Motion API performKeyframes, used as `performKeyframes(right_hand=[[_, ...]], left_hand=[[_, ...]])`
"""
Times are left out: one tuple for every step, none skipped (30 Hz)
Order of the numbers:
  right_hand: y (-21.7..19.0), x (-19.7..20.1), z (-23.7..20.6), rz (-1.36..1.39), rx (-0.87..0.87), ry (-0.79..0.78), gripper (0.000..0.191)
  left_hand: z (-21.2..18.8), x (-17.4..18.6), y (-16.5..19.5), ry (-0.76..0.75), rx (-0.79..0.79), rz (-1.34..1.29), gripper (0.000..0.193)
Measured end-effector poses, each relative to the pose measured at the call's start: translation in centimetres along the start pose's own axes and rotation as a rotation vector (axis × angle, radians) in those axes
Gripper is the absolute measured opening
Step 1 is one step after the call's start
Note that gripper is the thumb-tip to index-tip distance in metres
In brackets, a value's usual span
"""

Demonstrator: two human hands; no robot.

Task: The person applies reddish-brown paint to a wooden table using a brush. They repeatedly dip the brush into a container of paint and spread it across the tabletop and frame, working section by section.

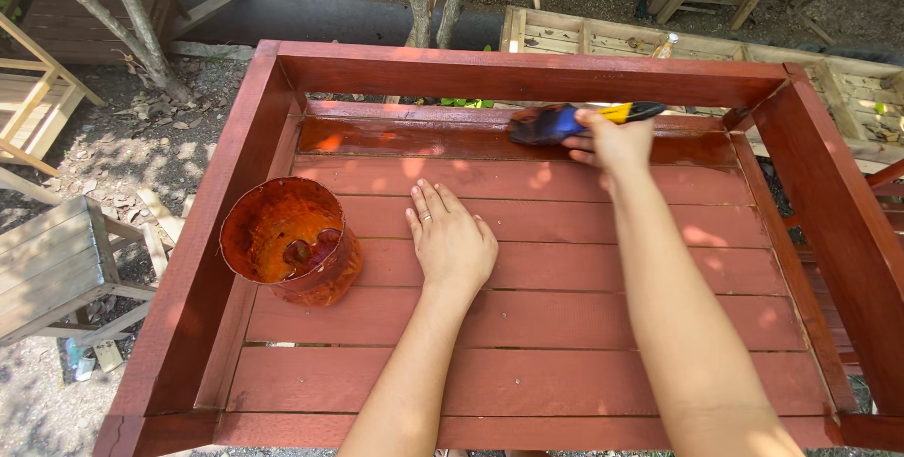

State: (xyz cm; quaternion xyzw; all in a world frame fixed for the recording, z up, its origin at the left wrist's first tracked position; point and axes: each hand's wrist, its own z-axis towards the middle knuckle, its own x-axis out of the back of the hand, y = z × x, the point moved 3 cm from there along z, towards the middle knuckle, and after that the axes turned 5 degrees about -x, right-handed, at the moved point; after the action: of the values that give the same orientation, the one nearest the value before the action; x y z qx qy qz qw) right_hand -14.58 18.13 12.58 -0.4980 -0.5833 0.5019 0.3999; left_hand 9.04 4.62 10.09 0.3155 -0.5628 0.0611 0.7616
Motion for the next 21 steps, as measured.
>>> performKeyframes(right_hand=[[0.1,-2.3,0.0,-0.010,-0.007,-0.020,0.021],[0.2,-4.4,-0.3,-0.021,-0.017,-0.042,0.022],[0.4,-6.5,-0.7,-0.015,-0.013,-0.052,0.023],[0.5,-8.5,-1.2,-0.008,-0.009,-0.064,0.025],[0.6,-10.4,-1.8,-0.006,0.000,-0.111,0.024],[0.7,-12.2,-2.3,-0.004,0.009,-0.161,0.024],[1.0,-14.0,-2.9,-0.003,0.017,-0.211,0.023],[1.4,-16.0,-3.5,0.000,0.066,-0.233,0.023],[1.8,-18.0,-4.1,0.006,0.118,-0.255,0.024],[2.2,-20.0,-4.6,-0.022,0.105,-0.268,0.022],[2.7,-21.9,-5.2,-0.053,0.091,-0.280,0.021],[3.0,-22.9,-5.3,-0.084,0.076,-0.292,0.021],[2.9,-23.8,-5.4,-0.096,0.144,-0.307,0.020],[2.6,-24.4,-5.4,-0.104,0.214,-0.322,0.020],[2.2,-24.3,-5.3,-0.110,0.283,-0.332,0.020],[1.8,-23.4,-5.0,-0.096,0.328,-0.355,0.018],[1.4,-22.0,-4.5,-0.084,0.369,-0.377,0.016],[1.1,-19.7,-3.9,-0.066,0.397,-0.385,0.015],[0.5,-17.0,-3.1,-0.049,0.434,-0.392,0.014],[0.3,-13.9,-2.4,-0.136,0.432,-0.345,0.013],[0.1,-10.9,-1.9,-0.086,0.440,-0.348,0.013]], left_hand=[[0.3,0.1,-0.2,0.000,0.009,0.010,0.075],[0.4,0.2,-0.4,0.003,0.024,0.012,0.075],[0.5,0.2,-0.6,0.006,0.043,0.014,0.075],[0.7,0.3,-0.9,0.011,0.063,0.018,0.075],[0.9,0.3,-1.1,0.010,0.085,0.026,0.076],[1.1,0.3,-1.4,0.010,0.108,0.034,0.077],[1.3,0.4,-1.6,0.010,0.133,0.042,0.078],[1.5,0.5,-1.9,0.015,0.161,0.041,0.078],[1.9,0.6,-2.3,0.022,0.187,0.043,0.079],[2.3,0.8,-2.7,0.031,0.210,0.045,0.080],[2.6,1.0,-2.9,0.050,0.220,0.035,0.080],[2.8,1.2,-3.2,0.069,0.230,0.025,0.080],[2.9,1.3,-3.3,0.087,0.239,0.014,0.080],[3.1,1.4,-3.3,0.081,0.243,0.036,0.081],[3.2,1.5,-3.4,0.073,0.244,0.060,0.081],[3.0,1.5,-3.4,0.053,0.247,0.083,0.082],[2.8,1.5,-3.5,0.056,0.249,0.081,0.082],[2.9,1.5,-3.5,0.069,0.245,0.078,0.082],[3.1,1.6,-3.5,0.088,0.238,0.072,0.082],[3.2,1.6,-3.5,0.097,0.230,0.072,0.081],[3.2,1.6,-3.6,0.095,0.225,0.070,0.080]])
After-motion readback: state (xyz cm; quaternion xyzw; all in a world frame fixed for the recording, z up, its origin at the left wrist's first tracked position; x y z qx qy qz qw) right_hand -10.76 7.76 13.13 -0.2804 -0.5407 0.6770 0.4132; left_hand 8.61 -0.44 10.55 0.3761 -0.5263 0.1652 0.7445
